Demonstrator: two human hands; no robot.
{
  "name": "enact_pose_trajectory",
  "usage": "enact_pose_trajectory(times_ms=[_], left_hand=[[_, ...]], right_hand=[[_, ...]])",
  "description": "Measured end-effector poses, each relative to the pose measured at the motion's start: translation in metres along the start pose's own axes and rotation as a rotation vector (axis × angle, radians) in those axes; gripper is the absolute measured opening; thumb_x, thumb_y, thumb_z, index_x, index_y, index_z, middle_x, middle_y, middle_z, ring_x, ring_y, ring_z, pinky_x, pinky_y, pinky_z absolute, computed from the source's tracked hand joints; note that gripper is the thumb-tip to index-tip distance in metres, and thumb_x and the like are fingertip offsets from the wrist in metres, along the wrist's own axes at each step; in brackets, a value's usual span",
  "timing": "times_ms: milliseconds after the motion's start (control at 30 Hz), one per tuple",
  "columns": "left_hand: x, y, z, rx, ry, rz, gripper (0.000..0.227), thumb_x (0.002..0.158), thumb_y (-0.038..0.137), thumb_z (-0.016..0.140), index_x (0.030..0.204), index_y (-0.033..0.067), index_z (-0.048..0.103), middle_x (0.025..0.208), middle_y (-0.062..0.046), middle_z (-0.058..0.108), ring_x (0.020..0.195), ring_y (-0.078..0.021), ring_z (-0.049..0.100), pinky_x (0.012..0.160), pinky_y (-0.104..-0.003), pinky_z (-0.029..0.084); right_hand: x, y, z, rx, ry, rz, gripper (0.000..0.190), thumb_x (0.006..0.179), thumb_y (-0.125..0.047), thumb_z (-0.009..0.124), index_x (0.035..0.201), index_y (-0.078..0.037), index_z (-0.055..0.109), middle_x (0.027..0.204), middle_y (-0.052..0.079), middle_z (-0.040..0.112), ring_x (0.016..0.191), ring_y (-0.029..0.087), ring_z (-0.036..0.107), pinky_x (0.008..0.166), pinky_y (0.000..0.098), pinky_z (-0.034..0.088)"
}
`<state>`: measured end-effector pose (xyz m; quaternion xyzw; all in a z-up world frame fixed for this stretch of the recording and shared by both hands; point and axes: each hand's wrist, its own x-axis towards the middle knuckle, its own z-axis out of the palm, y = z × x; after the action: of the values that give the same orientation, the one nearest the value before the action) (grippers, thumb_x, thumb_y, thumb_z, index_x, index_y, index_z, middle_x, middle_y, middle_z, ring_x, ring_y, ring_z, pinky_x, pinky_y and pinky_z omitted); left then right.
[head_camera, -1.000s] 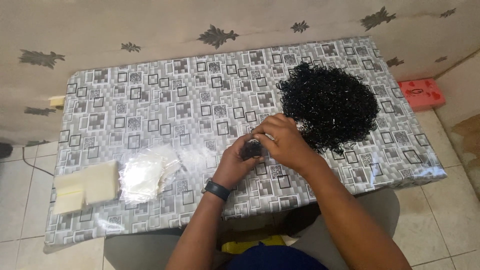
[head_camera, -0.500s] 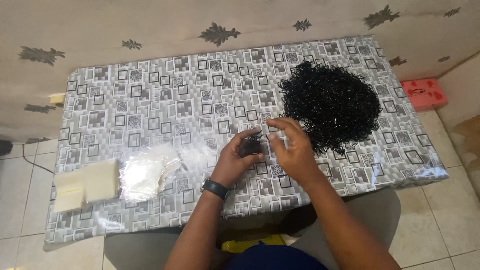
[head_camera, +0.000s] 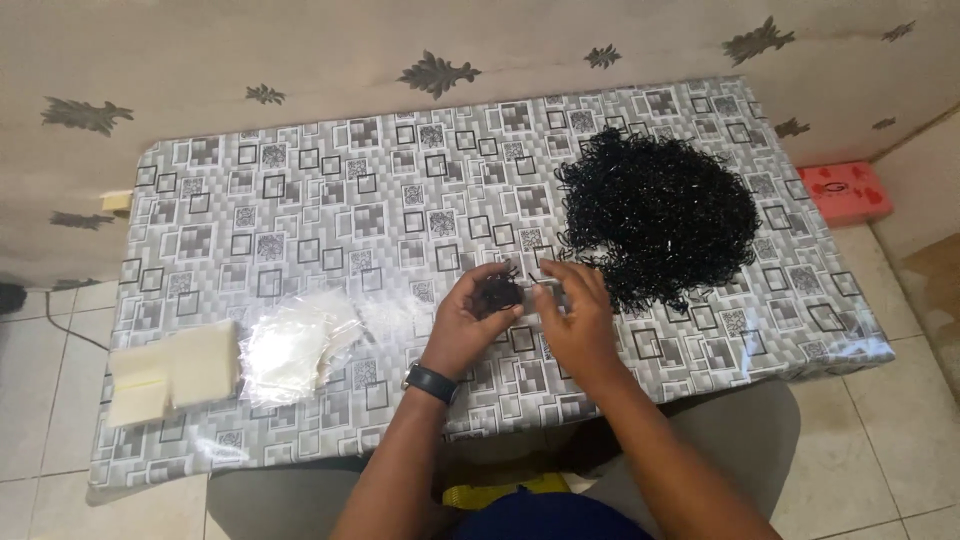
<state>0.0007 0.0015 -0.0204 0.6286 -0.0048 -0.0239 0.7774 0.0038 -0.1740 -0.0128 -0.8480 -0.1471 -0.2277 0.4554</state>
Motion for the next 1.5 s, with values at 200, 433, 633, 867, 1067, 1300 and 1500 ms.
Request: enact_pose_trajectory(times_ms=[200, 433, 633, 867, 1067, 1300, 1500], left_hand=[[-0.005, 0.003, 0.011, 0.245, 0.046, 0.048, 0.065, 0.075, -0.004, 0.083, 0.135, 0.0072, 0.059, 0.110, -0.025, 0.072, 0.109, -0.0432, 0.069, 0.090, -0.050, 0.060], [0.000, -0.004, 0.005, 0.162, 0.033, 0.026, 0.070, 0.071, -0.001, 0.088, 0.135, 0.0098, 0.060, 0.113, -0.023, 0.072, 0.110, -0.0381, 0.069, 0.090, -0.045, 0.061], [0.000, -0.020, -0.002, 0.002, 0.118, 0.042, 0.029, 0.092, 0.011, 0.074, 0.119, 0.0038, 0.068, 0.103, -0.021, 0.075, 0.098, -0.0301, 0.074, 0.081, -0.043, 0.064], [-0.003, -0.015, -0.002, -0.028, 0.176, 0.082, 0.031, 0.088, 0.012, 0.079, 0.116, 0.0028, 0.069, 0.104, -0.018, 0.076, 0.100, -0.0251, 0.073, 0.085, -0.042, 0.062], [-0.004, -0.005, 0.004, -0.038, 0.210, 0.032, 0.032, 0.087, 0.010, 0.080, 0.115, 0.0033, 0.069, 0.101, -0.016, 0.076, 0.095, -0.0222, 0.074, 0.079, -0.037, 0.064], [0.012, 0.040, -0.009, 0.015, 0.370, -0.084, 0.036, 0.090, 0.024, 0.077, 0.118, 0.0034, 0.069, 0.107, -0.017, 0.075, 0.097, -0.0251, 0.073, 0.081, -0.038, 0.062], [0.095, 0.050, -0.109, 0.529, 0.507, 0.034, 0.037, 0.093, 0.025, 0.076, 0.121, 0.0020, 0.067, 0.110, -0.020, 0.072, 0.108, -0.0373, 0.069, 0.091, -0.050, 0.057]], right_hand=[[-0.012, -0.020, 0.011, -0.038, -0.082, 0.109, 0.058, 0.079, -0.023, 0.084, 0.131, -0.004, 0.064, 0.112, 0.013, 0.069, 0.109, 0.038, 0.063, 0.093, 0.0536, 0.045], [-0.008, -0.005, 0.011, -0.029, 0.069, 0.076, 0.032, 0.089, 0.002, 0.064, 0.120, -0.003, 0.071, 0.104, 0.014, 0.070, 0.101, 0.038, 0.066, 0.088, 0.0473, 0.049], [-0.001, 0.006, 0.019, -0.301, -0.282, 0.025, 0.042, 0.097, -0.011, 0.057, 0.138, -0.012, 0.063, 0.142, 0.016, 0.057, 0.134, 0.042, 0.047, 0.106, 0.0659, 0.033], [0.010, 0.007, 0.019, -0.544, -0.505, -0.181, 0.044, 0.093, -0.014, 0.048, 0.133, -0.012, 0.065, 0.152, 0.013, 0.052, 0.145, 0.043, 0.037, 0.110, 0.0712, 0.023], [-0.004, 0.008, 0.005, -0.678, -0.346, -0.054, 0.042, 0.102, -0.035, 0.050, 0.132, -0.010, 0.064, 0.140, 0.015, 0.060, 0.142, 0.042, 0.044, 0.110, 0.0737, 0.025], [-0.007, 0.010, 0.010, -0.831, -0.258, -0.037, 0.035, 0.097, -0.033, 0.059, 0.124, -0.014, 0.071, 0.141, 0.015, 0.061, 0.142, 0.044, 0.045, 0.109, 0.0780, 0.025], [-0.004, 0.009, 0.012, -0.722, -0.304, 0.057, 0.037, 0.101, -0.027, 0.053, 0.131, -0.012, 0.068, 0.148, 0.018, 0.055, 0.147, 0.048, 0.038, 0.112, 0.0812, 0.015]])
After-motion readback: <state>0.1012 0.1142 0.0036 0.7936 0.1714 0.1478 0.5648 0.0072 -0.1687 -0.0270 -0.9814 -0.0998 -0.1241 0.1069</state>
